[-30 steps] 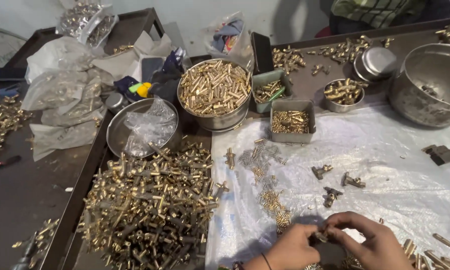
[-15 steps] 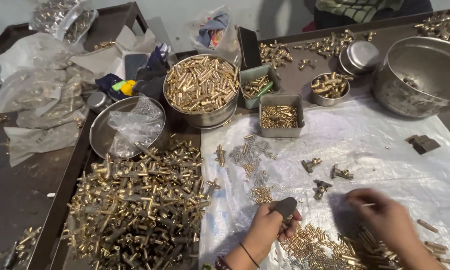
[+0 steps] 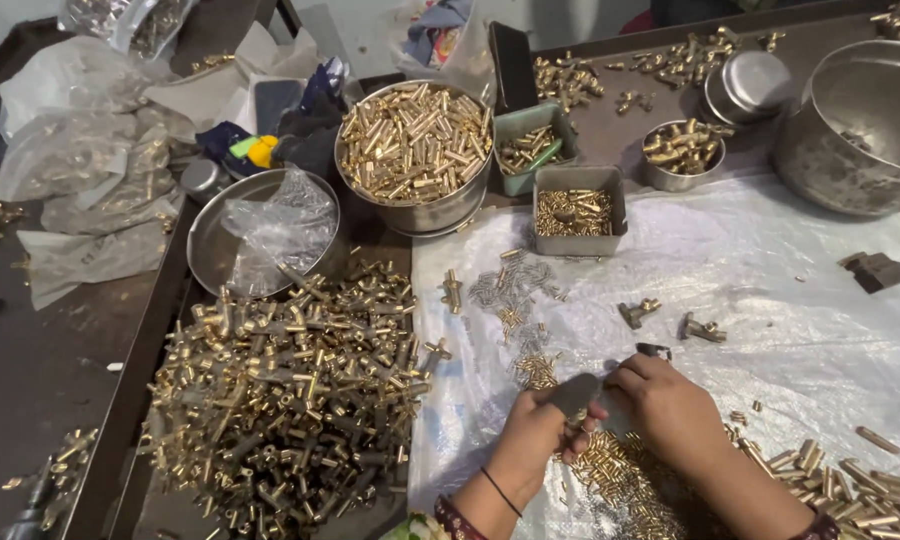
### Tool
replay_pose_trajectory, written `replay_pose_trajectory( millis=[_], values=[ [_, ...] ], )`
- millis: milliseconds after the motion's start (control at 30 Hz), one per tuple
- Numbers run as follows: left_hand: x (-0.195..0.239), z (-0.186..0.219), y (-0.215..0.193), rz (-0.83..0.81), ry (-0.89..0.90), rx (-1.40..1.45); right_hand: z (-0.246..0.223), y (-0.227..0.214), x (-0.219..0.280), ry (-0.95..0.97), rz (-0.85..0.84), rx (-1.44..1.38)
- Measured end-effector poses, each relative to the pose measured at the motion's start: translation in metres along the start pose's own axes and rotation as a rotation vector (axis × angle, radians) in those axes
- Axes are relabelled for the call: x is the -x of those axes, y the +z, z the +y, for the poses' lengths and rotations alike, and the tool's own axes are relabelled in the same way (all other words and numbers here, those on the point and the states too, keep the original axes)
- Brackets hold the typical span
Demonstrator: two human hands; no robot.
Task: Assembling small brass valve or fitting components by hand at a workbench.
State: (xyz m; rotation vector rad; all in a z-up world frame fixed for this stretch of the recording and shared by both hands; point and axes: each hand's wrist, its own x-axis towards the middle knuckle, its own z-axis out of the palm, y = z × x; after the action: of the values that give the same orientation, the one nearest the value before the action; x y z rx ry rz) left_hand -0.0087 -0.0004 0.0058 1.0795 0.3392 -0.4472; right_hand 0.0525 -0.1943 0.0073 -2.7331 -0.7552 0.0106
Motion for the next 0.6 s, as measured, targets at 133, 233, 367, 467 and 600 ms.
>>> replay_pose_trajectory(
  millis=[133, 233, 367, 467, 600],
  values=[
    [0.0, 0.011, 0.002, 0.012, -0.033, 0.084, -0.014, -0.013, 0.006, 0.066, -0.009, -0.042],
    [-0.008, 0.005, -0.001, 0.03, -0.032, 0.159, -0.014, -0.005, 0.017, -0.042, -0.083, -0.16],
    [-0.011, 0.005, -0.003, 0.025, -0.004, 0.114, -0.011, 0.009, 0.016, -0.196, -0.106, -0.057],
    [-0.003, 0.013, -0.001, 0.015, -0.039, 0.111, -0.013, 0.01, 0.011, -0.196, -0.128, -0.034],
    [-0.002, 0.016, -0.002, -0.006, -0.077, 0.114, -0.022, 0.0, 0.002, -0.118, -0.186, -0.054]
  ],
)
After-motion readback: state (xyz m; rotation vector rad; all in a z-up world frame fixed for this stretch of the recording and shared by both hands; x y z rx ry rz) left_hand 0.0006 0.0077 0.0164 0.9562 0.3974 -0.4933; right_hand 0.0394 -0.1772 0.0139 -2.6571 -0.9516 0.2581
